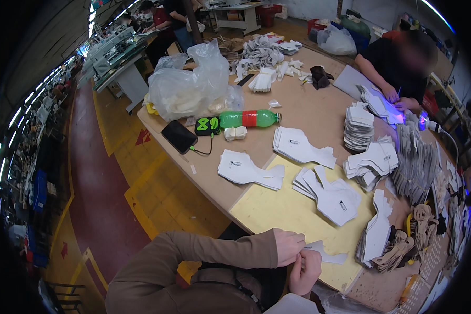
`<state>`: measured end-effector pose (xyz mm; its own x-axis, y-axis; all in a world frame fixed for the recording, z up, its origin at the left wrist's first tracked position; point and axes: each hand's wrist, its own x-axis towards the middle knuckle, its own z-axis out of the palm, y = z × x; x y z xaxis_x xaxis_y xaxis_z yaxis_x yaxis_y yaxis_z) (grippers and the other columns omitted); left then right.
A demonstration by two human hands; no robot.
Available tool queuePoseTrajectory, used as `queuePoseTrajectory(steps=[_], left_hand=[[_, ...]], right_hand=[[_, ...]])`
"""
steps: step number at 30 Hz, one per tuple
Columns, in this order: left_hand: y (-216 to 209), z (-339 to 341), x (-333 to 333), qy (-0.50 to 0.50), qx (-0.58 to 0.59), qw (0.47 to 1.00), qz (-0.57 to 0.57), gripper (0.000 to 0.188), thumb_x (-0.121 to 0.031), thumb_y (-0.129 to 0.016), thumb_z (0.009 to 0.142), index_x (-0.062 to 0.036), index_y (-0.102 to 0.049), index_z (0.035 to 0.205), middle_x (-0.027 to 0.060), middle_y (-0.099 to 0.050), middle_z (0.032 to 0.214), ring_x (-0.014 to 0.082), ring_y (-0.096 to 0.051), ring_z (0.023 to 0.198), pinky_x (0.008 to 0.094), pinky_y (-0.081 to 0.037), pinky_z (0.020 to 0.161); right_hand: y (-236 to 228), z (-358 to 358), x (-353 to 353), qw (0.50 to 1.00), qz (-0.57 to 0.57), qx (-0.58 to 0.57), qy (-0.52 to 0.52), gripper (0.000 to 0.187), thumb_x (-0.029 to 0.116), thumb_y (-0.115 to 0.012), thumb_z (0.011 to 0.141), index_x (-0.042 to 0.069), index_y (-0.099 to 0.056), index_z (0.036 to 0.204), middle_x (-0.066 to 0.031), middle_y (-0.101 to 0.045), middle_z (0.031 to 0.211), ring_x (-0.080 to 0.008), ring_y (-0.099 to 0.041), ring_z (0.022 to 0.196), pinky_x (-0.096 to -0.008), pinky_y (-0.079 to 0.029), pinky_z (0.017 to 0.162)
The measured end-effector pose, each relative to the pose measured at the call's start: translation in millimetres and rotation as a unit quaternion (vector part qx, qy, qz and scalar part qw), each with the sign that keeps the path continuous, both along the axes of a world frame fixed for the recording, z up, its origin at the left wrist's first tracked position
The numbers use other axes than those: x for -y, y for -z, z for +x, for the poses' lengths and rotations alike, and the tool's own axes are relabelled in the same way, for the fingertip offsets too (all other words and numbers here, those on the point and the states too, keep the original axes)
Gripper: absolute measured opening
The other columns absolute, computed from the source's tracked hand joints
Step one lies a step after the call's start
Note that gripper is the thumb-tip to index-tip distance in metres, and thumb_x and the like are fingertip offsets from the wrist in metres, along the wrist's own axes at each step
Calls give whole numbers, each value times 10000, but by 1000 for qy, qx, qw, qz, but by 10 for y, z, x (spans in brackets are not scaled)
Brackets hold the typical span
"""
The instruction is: The person repeatedly picks up white paper cutouts, peels off a small sticker from each one, and places the sticker on the table. The person handles the items one at a time throughout the clip.
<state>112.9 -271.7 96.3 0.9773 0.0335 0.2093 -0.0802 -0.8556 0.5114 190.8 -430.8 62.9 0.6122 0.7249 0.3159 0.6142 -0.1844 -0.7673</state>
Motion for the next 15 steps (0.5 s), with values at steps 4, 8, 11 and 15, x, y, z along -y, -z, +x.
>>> queuePoseTrajectory(steps=[4, 8, 11, 15], left_hand=[[52, 4, -4, -36, -11, 998, -59, 158, -177, -654, 857, -41, -578, 833, 112, -590, 796, 295, -649, 696, 390, -542, 631], [174, 59, -144, -129, -16, 973, -189, 140, -129, -684, 817, -15, -607, 847, 132, -637, 851, 291, -669, 714, 366, -555, 659], [244, 56, -161, -120, -41, 909, -396, 180, -108, -752, 833, 4, -648, 930, 110, -675, 915, 223, -712, 827, 326, -588, 788], [241, 0, 6, -126, -80, 829, -539, 184, -60, -756, 882, 4, -651, 1019, 101, -675, 1025, 180, -693, 966, 318, -570, 903]], right_hand=[[-38, 12, -6, 999, 28, -31, -1, 53, -31, -646, 831, -9, -625, 874, -158, -626, 853, -349, -579, 815, -418, -460, 738], [-88, 35, 37, 997, 36, -73, 17, 53, -29, -662, 825, -19, -621, 857, -160, -627, 828, -347, -589, 790, -407, -474, 720], [-67, 50, 100, 986, 48, -156, 38, 50, -28, -653, 845, -28, -604, 851, -157, -624, 827, -318, -603, 787, -364, -481, 728], [-10, 65, 187, 955, 116, -268, 52, 47, -28, -631, 858, -31, -585, 868, -138, -627, 887, -250, -610, 818, -314, -484, 773]])
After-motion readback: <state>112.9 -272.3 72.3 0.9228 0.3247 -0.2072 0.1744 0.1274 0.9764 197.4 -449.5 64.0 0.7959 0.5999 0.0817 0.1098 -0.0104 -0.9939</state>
